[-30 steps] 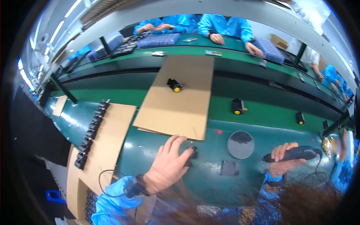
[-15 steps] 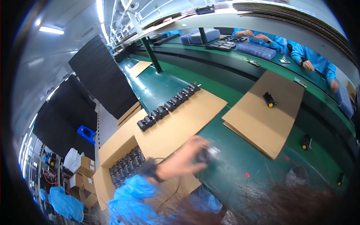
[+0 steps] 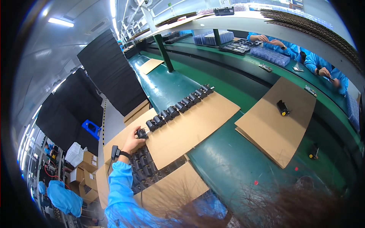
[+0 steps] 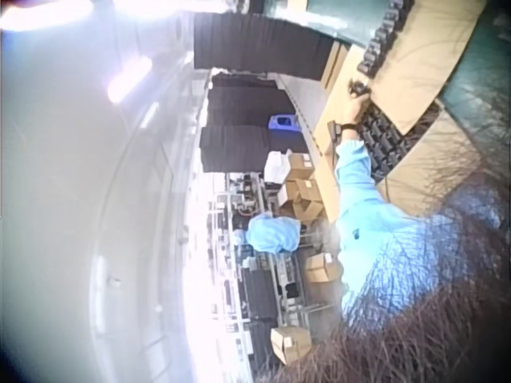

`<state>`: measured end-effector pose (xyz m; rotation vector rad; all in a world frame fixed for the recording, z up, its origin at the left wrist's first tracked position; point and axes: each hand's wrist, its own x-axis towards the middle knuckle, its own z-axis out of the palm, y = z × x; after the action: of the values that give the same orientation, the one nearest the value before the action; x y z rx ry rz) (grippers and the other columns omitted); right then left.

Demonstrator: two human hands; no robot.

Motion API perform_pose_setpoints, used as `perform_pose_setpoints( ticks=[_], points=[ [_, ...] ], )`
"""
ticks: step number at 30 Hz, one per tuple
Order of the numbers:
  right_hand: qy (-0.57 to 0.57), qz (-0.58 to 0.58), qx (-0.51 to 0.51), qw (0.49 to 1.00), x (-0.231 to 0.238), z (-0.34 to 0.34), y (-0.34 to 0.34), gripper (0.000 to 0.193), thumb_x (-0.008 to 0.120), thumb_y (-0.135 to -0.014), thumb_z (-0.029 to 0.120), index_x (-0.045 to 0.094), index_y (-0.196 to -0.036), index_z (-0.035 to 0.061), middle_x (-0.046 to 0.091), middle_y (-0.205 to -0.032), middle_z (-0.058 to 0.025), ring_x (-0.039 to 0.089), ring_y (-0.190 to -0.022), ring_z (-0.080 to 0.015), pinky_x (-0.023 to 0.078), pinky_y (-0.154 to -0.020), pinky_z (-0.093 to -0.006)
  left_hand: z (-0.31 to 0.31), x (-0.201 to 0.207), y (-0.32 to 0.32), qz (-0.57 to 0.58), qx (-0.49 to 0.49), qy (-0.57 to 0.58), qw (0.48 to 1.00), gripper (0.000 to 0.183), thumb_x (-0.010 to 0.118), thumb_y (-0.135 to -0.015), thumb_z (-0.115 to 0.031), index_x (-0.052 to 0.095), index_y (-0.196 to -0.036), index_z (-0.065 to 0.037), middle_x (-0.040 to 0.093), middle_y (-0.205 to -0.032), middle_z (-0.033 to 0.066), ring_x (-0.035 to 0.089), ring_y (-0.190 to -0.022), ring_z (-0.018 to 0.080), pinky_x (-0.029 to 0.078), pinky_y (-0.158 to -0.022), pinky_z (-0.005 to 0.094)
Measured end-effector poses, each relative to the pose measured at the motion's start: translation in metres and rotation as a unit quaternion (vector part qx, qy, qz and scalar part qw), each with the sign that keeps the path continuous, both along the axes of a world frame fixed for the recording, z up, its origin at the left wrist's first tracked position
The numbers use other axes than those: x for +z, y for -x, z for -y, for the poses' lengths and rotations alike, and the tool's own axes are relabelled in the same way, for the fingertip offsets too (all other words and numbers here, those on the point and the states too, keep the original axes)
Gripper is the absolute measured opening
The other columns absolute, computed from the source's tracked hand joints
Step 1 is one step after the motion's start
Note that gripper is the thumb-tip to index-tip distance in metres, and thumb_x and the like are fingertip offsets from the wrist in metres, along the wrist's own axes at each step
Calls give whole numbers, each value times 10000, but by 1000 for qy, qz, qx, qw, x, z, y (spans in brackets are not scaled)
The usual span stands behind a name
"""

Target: Assembling small electronic and mechanical components on a factory production line using a handheld electric screwdriver.

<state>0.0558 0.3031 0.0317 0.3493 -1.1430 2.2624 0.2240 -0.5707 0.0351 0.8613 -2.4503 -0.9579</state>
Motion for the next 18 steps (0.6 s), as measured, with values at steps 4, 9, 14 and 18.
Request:
perform_pose_setpoints(
  ticks=[4,9,14,18],
  points=[
    [-15,-2,1,1000,0,2,1,792,405,-870,856,598,-985,97,569,-646,-88,518,-483,-205,410,-447,-306,14,-12,16,-17,-6,-6,1000,890,846,-660,-12,475,-1469,-44,554,-1425,151,494,-1351,299,362,-1166,378],
    [11,8,-18,1000,-2,2,0,791,407,-869,858,598,-970,96,562,-632,-89,515,-478,-203,400,-433,-305,-2,-8,31,0,18,70,997,971,856,-640,-34,409,-1502,-21,494,-1462,191,450,-1386,346,340,-1190,395],
    [-15,-16,-6,1000,-20,-14,-4,728,599,-866,756,465,-1004,54,443,-682,1,440,-515,-66,349,-445,-193,-89,24,81,-47,-12,263,964,846,804,-704,-87,436,-1462,-13,475,-1439,206,437,-1380,380,358,-1168,418],
    [-17,81,-81,993,6,29,1,750,494,-851,847,464,-956,104,404,-612,10,397,-474,-91,315,-429,-239,-233,64,143,-105,-230,199,947,670,757,-771,-64,518,-1396,-14,512,-1419,195,465,-1365,359,363,-1154,436]
  ],
)
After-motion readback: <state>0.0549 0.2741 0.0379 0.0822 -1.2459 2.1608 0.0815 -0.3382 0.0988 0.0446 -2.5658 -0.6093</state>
